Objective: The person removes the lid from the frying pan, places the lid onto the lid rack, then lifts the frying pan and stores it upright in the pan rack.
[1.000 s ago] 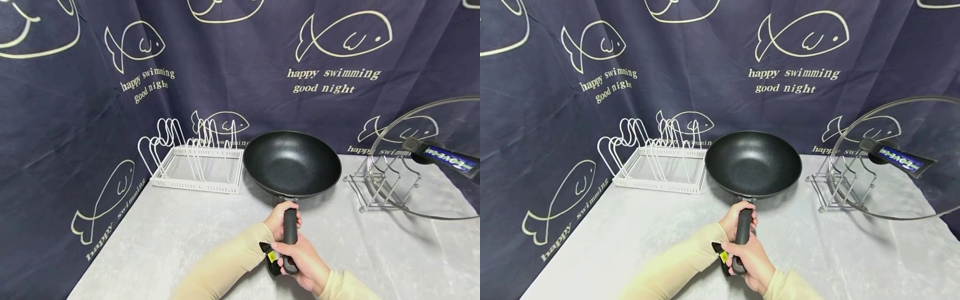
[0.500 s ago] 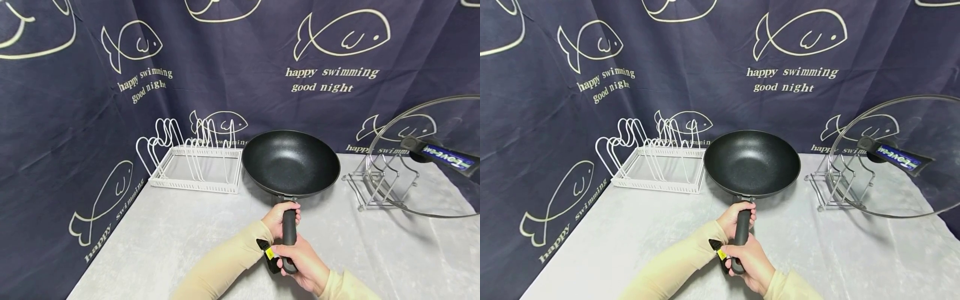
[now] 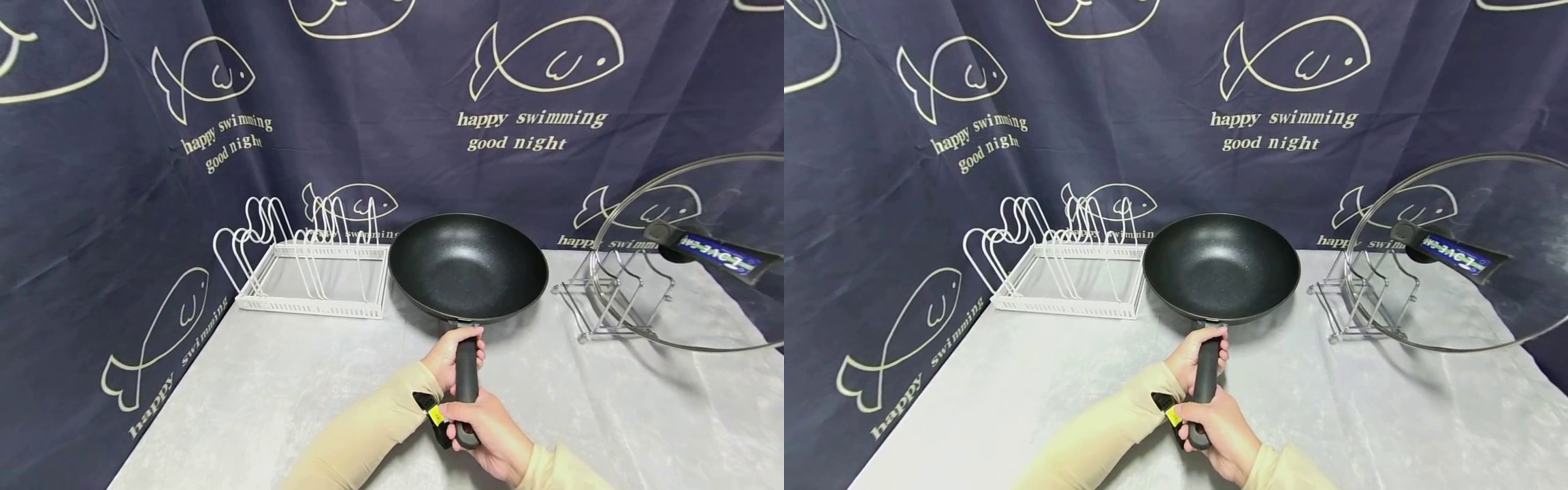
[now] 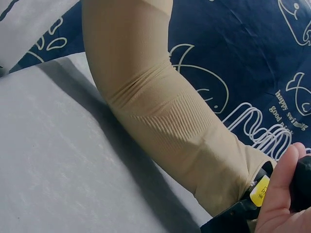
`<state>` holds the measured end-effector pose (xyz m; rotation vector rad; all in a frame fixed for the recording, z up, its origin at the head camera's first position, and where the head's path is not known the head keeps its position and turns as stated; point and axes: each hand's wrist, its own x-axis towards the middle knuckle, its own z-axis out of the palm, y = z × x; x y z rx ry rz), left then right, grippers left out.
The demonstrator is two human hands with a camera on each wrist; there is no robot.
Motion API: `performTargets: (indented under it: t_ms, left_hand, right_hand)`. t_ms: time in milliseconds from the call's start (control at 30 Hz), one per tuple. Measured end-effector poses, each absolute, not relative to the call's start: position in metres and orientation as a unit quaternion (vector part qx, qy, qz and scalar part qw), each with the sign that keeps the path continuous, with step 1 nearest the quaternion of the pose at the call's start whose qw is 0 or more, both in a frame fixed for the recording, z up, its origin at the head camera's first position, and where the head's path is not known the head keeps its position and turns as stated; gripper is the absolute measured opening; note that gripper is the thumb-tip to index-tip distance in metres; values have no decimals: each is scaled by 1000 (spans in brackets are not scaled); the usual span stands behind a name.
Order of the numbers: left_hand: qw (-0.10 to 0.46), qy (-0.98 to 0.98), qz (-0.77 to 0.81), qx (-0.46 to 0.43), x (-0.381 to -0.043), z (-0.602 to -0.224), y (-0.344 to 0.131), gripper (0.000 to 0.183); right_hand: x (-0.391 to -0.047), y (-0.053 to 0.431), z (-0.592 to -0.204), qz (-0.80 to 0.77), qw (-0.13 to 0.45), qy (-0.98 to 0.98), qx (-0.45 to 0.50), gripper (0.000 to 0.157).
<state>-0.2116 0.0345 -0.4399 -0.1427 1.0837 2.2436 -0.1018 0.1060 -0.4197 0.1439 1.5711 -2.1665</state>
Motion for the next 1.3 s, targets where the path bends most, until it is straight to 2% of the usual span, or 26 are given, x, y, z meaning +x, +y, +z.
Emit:
performTargets:
  t_ms: [467, 767, 1000, 1300]
  left_hand:
    - [358, 444, 820, -52, -211, -436, 32, 19]
    - [336, 433, 835, -46, -207, -437, 32, 20]
    - [346, 427, 835, -38, -207, -438, 29, 22]
    - [348, 446, 824, -23, -208, -437, 26, 21]
  right_hand:
    - [-103, 109, -422, -789, 221, 571, 53, 33]
    - [-103, 108, -422, -788, 220, 573, 48, 25]
    - [-102, 104, -423, -774, 210, 594, 57, 27]
    - [-102, 101, -422, -745, 198, 634, 54, 20]
